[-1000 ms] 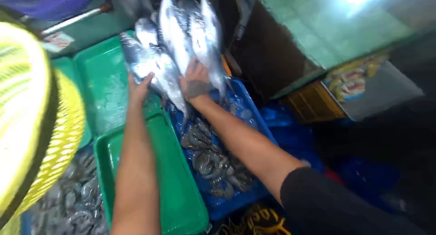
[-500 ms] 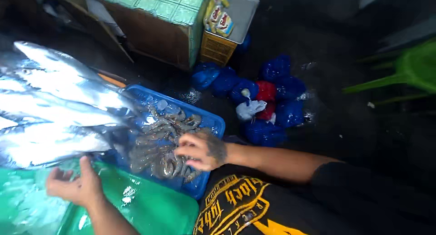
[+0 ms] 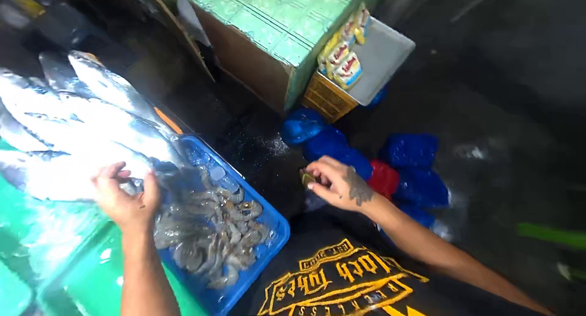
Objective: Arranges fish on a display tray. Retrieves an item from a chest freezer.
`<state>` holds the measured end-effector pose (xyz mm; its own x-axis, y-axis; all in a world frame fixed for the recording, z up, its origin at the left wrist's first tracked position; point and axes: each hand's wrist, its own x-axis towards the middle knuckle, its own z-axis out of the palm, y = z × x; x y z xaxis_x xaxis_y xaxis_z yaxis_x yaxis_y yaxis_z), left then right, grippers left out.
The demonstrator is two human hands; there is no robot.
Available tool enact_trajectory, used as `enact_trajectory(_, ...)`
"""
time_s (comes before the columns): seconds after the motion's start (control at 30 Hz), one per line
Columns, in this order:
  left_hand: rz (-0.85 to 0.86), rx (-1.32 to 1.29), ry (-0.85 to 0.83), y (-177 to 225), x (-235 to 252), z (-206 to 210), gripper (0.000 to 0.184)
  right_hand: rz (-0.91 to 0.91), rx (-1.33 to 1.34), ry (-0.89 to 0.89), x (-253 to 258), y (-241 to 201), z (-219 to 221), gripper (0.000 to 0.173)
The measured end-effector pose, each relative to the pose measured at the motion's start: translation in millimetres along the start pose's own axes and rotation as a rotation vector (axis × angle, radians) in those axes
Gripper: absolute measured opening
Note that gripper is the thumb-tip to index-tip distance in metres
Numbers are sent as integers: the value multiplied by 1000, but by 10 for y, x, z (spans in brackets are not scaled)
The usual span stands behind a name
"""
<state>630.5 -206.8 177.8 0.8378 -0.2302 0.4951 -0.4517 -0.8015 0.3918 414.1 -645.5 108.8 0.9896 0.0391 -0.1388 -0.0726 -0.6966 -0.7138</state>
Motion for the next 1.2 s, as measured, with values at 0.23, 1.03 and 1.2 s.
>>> enact_trajectory(0.23,-356,-244,8,556,83,435,47,-138,-307,-399,909,769,-1260,47)
enact_trajectory(1.03,-239,-141,-34,-465,3502,1642,23,-170,-346,-587,6220,268,-1526,57)
enact_trajectory(1.2,-152,-187,-230,-775,4052,1826,25,-296,-452,-324,7434,-137,-1419,47)
